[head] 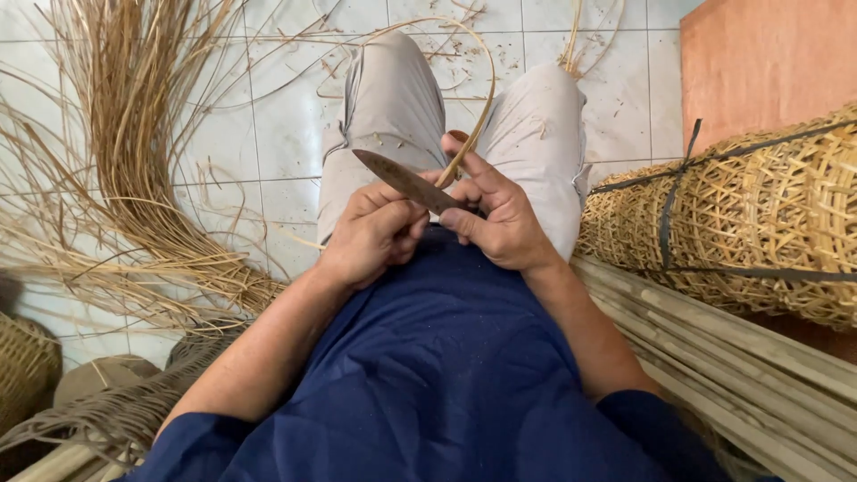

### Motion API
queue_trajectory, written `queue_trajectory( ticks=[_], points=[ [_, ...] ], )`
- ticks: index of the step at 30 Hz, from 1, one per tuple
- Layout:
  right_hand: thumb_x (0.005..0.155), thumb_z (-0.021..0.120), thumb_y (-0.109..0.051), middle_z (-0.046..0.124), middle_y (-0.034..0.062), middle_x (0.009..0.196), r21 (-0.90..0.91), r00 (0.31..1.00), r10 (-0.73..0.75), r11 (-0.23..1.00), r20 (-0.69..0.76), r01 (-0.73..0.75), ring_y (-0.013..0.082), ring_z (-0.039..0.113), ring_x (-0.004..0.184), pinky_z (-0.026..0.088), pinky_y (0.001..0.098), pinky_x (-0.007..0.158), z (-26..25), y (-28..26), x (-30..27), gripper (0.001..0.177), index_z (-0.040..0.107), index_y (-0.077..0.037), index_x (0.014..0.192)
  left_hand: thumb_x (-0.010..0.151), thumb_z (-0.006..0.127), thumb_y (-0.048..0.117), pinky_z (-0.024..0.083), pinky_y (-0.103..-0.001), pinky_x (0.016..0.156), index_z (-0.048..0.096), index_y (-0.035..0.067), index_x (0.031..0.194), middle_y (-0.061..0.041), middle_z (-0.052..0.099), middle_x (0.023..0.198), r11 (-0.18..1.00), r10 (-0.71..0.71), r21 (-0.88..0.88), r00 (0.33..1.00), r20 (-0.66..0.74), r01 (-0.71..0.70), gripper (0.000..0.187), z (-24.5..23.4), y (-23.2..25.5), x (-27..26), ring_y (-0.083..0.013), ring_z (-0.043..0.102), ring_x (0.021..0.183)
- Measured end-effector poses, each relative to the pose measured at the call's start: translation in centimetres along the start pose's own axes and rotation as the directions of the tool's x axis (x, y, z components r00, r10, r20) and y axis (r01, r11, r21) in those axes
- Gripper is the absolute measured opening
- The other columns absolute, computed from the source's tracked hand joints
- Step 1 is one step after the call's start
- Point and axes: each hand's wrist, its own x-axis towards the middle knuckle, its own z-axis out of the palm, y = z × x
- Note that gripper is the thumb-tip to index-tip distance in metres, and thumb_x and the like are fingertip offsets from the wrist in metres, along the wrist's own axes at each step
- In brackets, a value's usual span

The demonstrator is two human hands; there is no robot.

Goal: Splitting long rattan strips into thinner strands using a handheld knife while sitting on the floor.

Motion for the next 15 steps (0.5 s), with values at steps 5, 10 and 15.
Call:
queue_trajectory(
  ticks=[5,10,15],
  points=[
    [0.095,0.072,0.004,0.074,0.0172,0.112,0.007,1.0,-0.001,1.0,0.011,0.001,0.0068,0.062,0.058,0.054,0.0184,0.056,-0.2,0.1,0.4,0.08,0.032,-0.004,0.163,0.096,0.06,0.003,0.043,-0.021,0.04,0.065,0.0,0.08,-0.007,0.05,0.055,0.964,0.137,0.204,0.977,0.164,-0.169,0.017,-0.1,0.8,-0.2,-0.0088,0.047,0.046],
    [0.095,0.071,0.007,0.071,0.0121,0.087,0.012,0.999,0.023,1.0,0.03,-0.023,0.0079,0.06,0.056,0.053,0.0173,0.055,0.6,-1.0,0.5,0.081,0.029,-0.002,0.165,0.104,0.061,0.01,0.054,-0.024,0.076,0.074,0.0,0.106,-0.002,0.064,0.077,0.894,0.265,0.293,0.928,0.261,-0.338,0.016,-1.5,-0.8,-0.2,-0.0067,0.056,0.076],
    [0.096,0.072,0.004,0.071,0.0094,0.082,-0.152,1.0,-0.019,0.988,-0.004,0.018,0.009,0.061,0.059,0.052,0.0195,0.057,1.4,-1.4,0.7,0.079,0.034,-0.005,0.164,0.104,0.063,0.01,0.05,-0.022,0.062,0.078,0.0,0.1,-0.001,0.061,0.067,0.862,0.272,0.399,0.949,0.158,-0.313,0.018,-2.1,-1.2,0.0,-0.0071,0.052,0.067]
  ],
)
